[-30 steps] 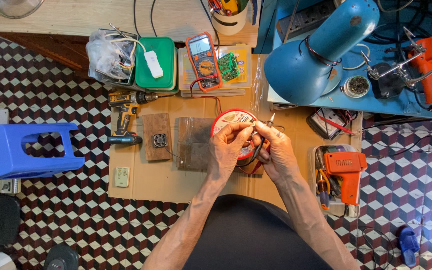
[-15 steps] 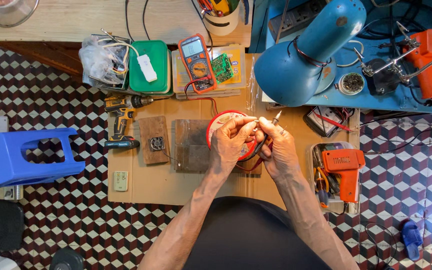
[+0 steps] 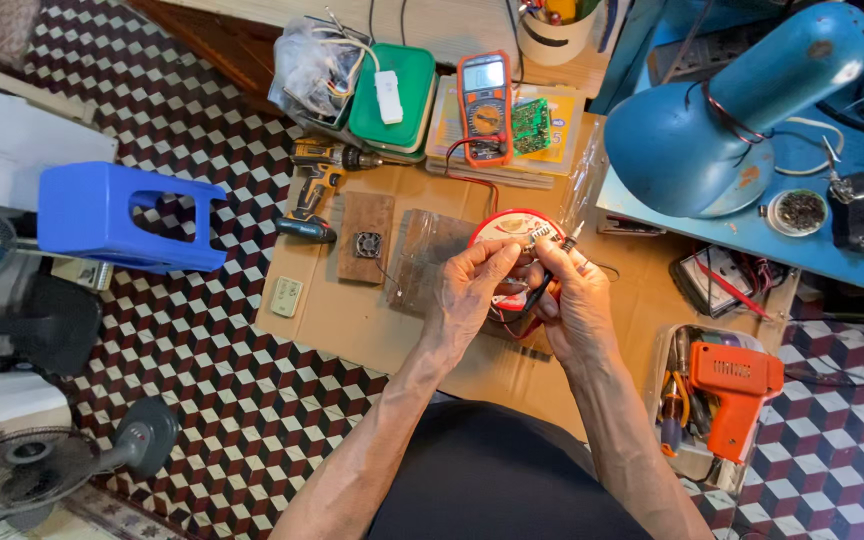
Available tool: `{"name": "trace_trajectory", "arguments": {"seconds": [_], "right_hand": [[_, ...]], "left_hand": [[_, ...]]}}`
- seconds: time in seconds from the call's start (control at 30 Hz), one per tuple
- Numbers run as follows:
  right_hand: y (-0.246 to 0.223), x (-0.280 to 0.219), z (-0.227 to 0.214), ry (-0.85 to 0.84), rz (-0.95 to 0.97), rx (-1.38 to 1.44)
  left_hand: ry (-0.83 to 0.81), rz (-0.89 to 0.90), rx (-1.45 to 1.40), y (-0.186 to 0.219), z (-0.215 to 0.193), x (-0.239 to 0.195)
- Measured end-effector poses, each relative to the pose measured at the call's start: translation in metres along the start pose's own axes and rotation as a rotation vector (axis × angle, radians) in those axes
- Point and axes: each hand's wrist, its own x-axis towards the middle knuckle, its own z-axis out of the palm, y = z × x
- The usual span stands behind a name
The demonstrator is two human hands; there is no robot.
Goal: The person holds a green circuit board and uses a multimeter to test electrical continuity across various points. They rotate the board, adjust the multimeter probes, and occasionally reposition the board on a red-lidded container while working at a cluttered electronics workbench.
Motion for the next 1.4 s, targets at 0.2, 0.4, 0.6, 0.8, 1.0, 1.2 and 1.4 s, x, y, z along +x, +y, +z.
{"name": "trace_trajectory", "arguments": {"seconds": [0.2, 0.4, 0.6, 0.8, 1.0, 1.2, 1.4], "right_hand": [[0.012, -0.005, 0.017, -0.025, -0.019, 0.013], [0.026, -0.012, 0.033, 0.093, -0.069, -0.089], [0.046, -0.018, 0.062, 0.157, -0.134, -0.293], [0.061, -0.015, 0.099, 0.214, -0.097, -0.473], [0.054, -0.027, 0.141, 0.247, -0.151, -0.549], [0.060, -0.041, 0.161, 0.152, -0.072, -0.551], [0.082, -0.012, 0.168, 0.154, -0.142, -0.893]], "left_hand": [[-0.009, 0.018, -0.048, 0.011, -0.017, -0.015], [-0.114, -0.074, -0.064, 0.016, -0.044, -0.002], [-0.263, -0.130, 0.148, 0.040, -0.091, 0.009], [-0.340, -0.064, 0.293, 0.055, -0.132, 0.020], [-0.240, -0.206, 0.043, 0.056, -0.156, 0.032], [-0.141, -0.209, -0.149, 0.050, -0.164, 0.042], [-0.018, -0.153, -0.154, 0.057, -0.172, 0.050]]}}
